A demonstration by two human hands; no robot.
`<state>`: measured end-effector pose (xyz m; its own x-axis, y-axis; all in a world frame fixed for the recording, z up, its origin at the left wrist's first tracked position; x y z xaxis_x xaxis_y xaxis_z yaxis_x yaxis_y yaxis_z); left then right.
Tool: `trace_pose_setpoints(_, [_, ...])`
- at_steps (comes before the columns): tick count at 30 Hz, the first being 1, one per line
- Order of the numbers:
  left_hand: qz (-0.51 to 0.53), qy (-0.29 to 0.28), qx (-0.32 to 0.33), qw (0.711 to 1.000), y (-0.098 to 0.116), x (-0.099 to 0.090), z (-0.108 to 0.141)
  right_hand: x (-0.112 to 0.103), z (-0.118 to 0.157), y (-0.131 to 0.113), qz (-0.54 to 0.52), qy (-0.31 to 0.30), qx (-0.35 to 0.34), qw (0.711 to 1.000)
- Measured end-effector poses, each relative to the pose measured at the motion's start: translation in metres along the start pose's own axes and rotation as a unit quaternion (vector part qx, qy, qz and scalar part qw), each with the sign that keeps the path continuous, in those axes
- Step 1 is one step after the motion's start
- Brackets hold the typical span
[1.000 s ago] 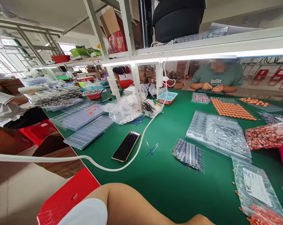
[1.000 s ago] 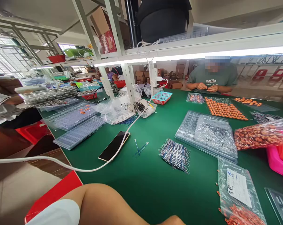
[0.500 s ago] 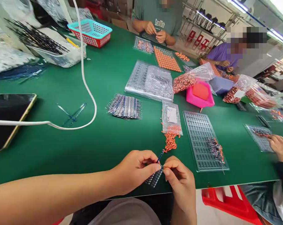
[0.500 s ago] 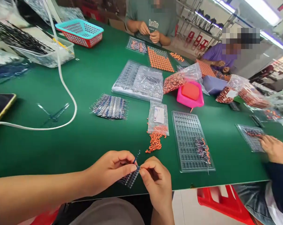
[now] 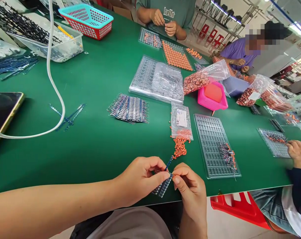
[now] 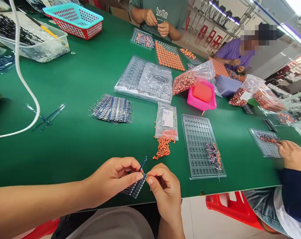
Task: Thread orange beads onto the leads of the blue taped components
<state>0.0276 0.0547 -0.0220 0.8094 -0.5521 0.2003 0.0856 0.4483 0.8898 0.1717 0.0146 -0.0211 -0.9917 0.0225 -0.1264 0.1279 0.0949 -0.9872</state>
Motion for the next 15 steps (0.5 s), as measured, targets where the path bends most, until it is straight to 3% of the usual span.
trace_pose_setpoints(15, [-0.04,0.003,0.001,0.999,0.0009,-0.0008,0.0008,0.0024,-0.0017,-0.0058,0.009,-0.016,0.0,1.0])
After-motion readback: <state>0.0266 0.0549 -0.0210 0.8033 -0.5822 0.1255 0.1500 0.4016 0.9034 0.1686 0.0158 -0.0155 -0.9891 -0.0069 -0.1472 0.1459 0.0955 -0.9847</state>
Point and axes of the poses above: each hand's wrist, its own z-axis away from the middle knuckle, its own x-axis out of the palm, y = z × x, the point moved 8 cm from there along -z, towards the middle knuckle, and after that the axes turned 2 degrees about -x, right-handed, at the moved point
